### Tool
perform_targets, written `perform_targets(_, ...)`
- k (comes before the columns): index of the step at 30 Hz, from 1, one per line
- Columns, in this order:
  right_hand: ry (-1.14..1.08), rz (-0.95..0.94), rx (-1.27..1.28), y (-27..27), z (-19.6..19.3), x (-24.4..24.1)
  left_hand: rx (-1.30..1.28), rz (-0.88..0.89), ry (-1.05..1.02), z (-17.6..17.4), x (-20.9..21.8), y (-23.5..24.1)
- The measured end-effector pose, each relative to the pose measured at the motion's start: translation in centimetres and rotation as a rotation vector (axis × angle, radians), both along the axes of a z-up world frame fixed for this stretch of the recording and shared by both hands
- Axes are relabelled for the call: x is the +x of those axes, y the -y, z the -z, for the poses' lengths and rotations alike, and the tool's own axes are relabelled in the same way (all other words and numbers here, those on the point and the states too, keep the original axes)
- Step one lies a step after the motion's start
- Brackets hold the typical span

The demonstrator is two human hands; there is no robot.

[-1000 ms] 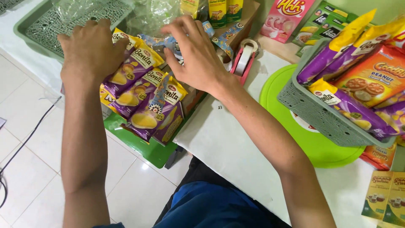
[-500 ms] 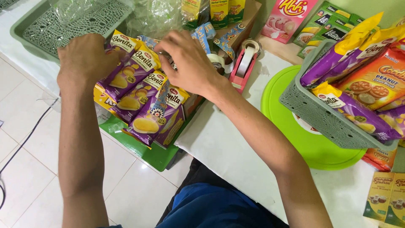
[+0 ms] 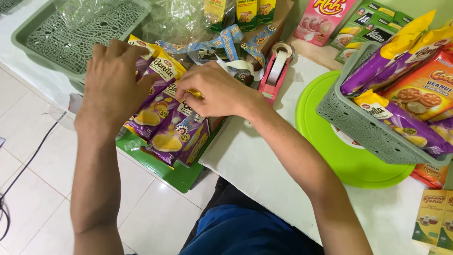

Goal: The person arranges various snack packages, including Bonita and GoodBites, into a grey plastic basket placed on a green rotating stand. They adjust the items to fit neatly and rotate the stand to check the arrangement from different angles.

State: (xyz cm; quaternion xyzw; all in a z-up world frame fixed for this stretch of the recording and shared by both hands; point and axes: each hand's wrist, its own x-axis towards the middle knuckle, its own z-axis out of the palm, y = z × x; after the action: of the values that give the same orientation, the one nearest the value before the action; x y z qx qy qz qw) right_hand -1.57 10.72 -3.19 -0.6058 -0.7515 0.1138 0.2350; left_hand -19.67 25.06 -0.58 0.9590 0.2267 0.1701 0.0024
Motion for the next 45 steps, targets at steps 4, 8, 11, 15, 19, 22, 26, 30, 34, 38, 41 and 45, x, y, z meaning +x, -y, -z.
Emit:
perform_targets(4, -0.043, -0.044, 0.085, 1.7, 0.6, 1.2, -0.235, 0.087, -0.213, -2.0, 0.1, 3.3)
perform_targets(8, 0.086, -0.094, 0.218, 3.0, 0.5, 0.5, -0.416, 0.204, -0.329, -1.1, 1.1, 3.5)
perform_targets(11, 0.23, -0.094, 0.26, 3.4, 0.8, -0.2, -0.496, 0.227, -0.33, 0.2, 1.6, 2.7)
perform_targets(15, 0.15, -0.137, 0.165, 4.0, 0.6, -0.3, -0.498, 0.245, -0.315, 1.8, 1.4, 1.5)
perform_targets(19, 0.057, -0.195, 0.164, 4.4, 0.4, 0.5, -0.486, 0.222, -0.358, 1.8, 1.4, 1.2)
perform_targets(22, -0.004, -0.186, 0.124, 4.9, 0.5, 1.5, -0.45, 0.266, -0.368, 2.0, 1.8, 1.1)
perform_targets(26, 0.137, 0.009, 0.086, 5.0, 0.5, 3.1, -0.499, 0.2, -0.421, 1.3, 1.9, 1.7)
perform_targets(30, 0.446, 0.353, 0.362, 4.5, 1.9, 4.6, -0.49, 0.212, -0.429, 1.4, 1.9, 1.6)
perform_targets(34, 0.621, 0.457, 0.428, 3.5, 3.1, 3.8, -0.544, 0.163, -0.447, 0.4, 2.0, 2.0)
perform_targets(38, 0.337, 0.246, 0.216, 3.2, 2.6, 2.0, -0.564, 0.044, -0.438, -0.1, 2.0, 2.1)
perform_targets(41, 0.24, 0.256, 0.08, 2.8, 1.7, 0.8, -0.541, 0.047, -0.409, 0.4, 2.1, 1.8)
perform_targets(45, 0.219, 0.312, -0.01, 2.6, 0.9, -0.6, -0.524, 0.063, -0.405, 1.4, 2.0, 0.9)
